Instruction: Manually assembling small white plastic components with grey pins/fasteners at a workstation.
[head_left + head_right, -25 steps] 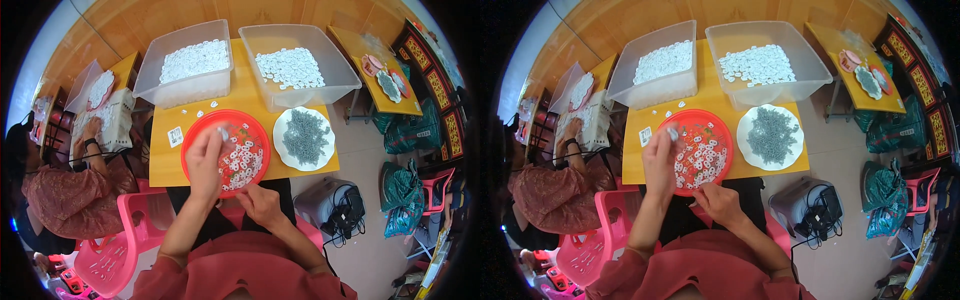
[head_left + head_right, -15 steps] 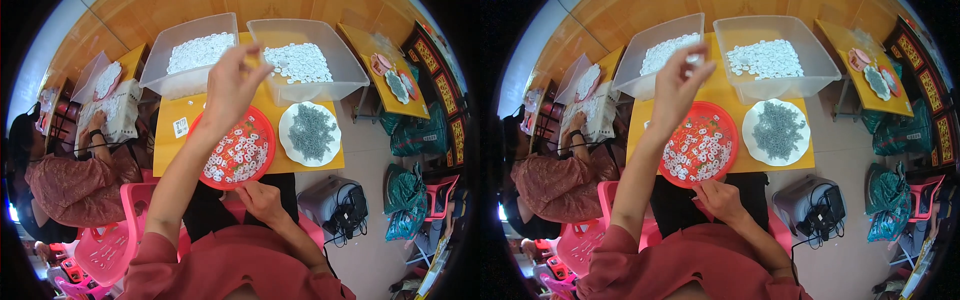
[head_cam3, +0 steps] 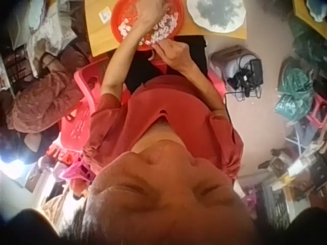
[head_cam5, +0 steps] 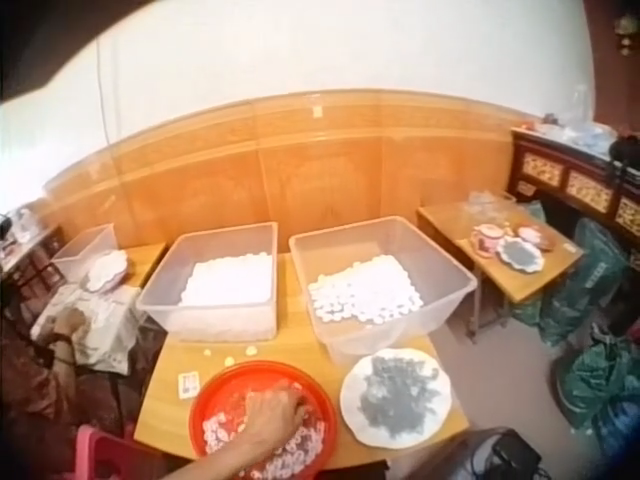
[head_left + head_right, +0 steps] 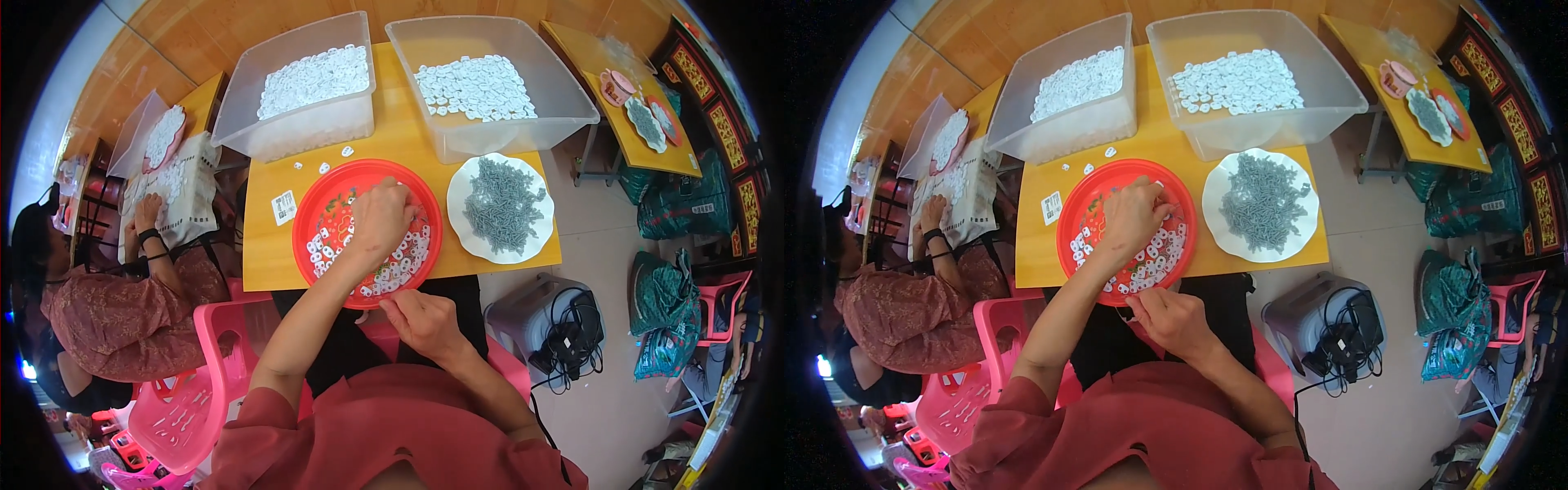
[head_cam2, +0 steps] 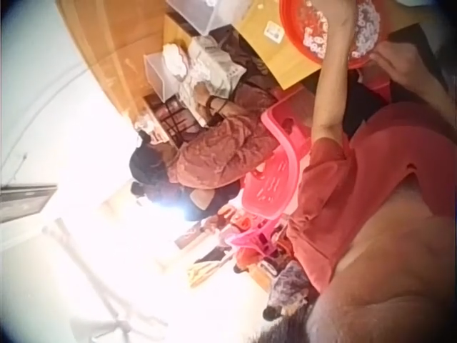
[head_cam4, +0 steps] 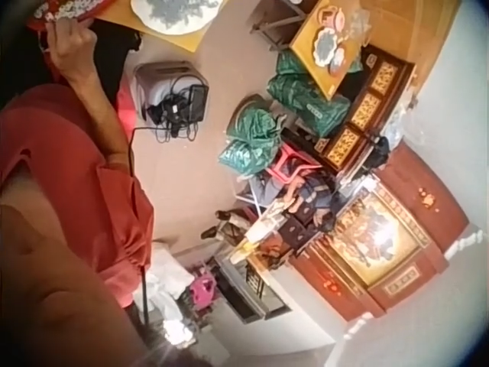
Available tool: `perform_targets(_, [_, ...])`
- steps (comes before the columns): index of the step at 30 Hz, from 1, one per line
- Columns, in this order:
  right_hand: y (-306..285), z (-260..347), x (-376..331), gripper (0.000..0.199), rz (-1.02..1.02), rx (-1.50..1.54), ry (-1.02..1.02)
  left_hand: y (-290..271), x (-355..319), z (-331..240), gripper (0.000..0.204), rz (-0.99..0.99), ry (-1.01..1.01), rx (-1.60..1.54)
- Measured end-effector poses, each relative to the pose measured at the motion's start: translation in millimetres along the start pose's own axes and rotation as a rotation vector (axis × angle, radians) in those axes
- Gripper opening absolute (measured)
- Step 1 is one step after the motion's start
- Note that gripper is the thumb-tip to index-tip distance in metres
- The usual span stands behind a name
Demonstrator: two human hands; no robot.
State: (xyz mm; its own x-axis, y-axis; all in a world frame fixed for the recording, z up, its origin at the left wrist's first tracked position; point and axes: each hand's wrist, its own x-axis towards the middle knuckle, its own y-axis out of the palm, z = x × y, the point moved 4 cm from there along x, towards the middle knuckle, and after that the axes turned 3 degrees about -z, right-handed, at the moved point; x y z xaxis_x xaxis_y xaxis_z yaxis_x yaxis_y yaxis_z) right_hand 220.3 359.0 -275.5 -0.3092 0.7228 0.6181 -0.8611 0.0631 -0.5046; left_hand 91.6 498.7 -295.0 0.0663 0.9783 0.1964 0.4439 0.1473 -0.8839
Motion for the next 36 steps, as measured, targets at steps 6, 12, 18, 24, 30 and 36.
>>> perform_targets(6, [-2.3,-2.2,1.5,0.026,0.016,-0.012,0.014,10.6,-0.7,6.7,0.015,0.031,-0.013,0.005])
perform_targets(12, [-1.9,-2.9,2.1,0.023,0.013,-0.001,0.056,8.2,-9.8,21.8,0.016,-0.035,0.017,-0.061])
perform_targets(18, [-14.8,-25.9,0.1,0.012,-0.085,0.115,0.352,-13.3,-35.5,19.7,0.010,0.099,-0.312,-0.974])
perform_targets(24, [-20.7,-33.5,3.8,0.018,-0.109,0.352,0.622,-15.1,-85.3,6.1,0.006,0.203,-0.534,-1.412])
perform_targets(30, [-10.5,-39.3,-5.4,0.019,-0.090,0.535,0.628,-13.2,-120.2,-7.0,0.015,0.267,-0.604,-1.542])
perform_targets(36, [-1.3,-44.9,-16.5,0.014,-0.003,0.826,0.829,-17.6,-133.3,-3.7,0.014,0.277,-0.626,-1.536])
